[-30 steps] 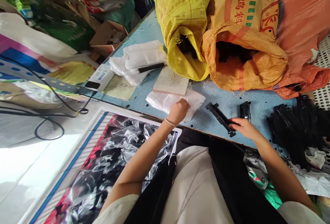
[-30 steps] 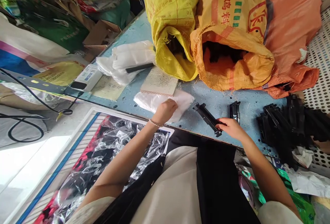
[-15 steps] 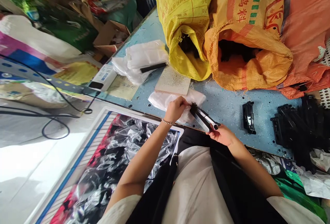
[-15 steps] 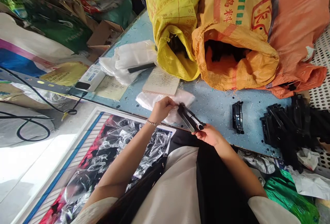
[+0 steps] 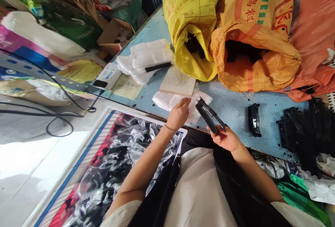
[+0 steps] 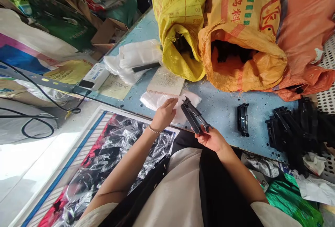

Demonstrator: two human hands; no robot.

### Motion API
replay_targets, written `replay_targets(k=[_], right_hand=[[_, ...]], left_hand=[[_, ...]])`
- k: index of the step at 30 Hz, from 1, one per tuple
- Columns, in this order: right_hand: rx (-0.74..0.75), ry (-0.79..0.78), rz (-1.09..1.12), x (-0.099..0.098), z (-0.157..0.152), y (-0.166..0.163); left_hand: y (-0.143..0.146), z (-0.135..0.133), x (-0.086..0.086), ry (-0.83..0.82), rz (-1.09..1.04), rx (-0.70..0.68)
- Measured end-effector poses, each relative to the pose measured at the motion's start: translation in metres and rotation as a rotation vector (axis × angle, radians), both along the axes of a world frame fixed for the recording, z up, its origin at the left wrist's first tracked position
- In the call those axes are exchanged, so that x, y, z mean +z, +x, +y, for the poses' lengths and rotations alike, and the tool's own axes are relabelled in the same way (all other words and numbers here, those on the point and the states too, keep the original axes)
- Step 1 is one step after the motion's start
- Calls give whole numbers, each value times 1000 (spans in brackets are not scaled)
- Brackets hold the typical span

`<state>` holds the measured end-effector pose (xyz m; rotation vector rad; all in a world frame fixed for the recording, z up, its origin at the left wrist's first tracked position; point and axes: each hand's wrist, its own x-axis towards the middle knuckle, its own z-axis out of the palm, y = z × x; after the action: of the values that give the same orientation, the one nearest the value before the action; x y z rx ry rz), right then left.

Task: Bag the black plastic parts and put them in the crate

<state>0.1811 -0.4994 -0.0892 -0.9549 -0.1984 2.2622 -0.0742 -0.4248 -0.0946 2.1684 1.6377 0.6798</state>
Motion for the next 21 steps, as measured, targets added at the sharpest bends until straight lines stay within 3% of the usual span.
replay_targets(k=[4,7,11,14,16,18,21], right_hand=[[76,13,50,-1,4,-8],[87,68,-17,-9,15,-19],[9,301,-321,-6,22,-27],[46,560,-586,9,12,-30],[165,739,-662,20,2,-28],[290,829,-660,30,-3,-17],[260,952,-932,43,8,27]], left_hand=[[-1,1,-2,-24,-147,-15],[9,-13,5,77,-142,-117],[38,-48,26,177,-120,-472],[50,-68,49,133,-127,-515],[36,-81,68,75,-128,-449],[2,-99,83,-41,-104,-357],[-67,-131,85,-315,27,-175]])
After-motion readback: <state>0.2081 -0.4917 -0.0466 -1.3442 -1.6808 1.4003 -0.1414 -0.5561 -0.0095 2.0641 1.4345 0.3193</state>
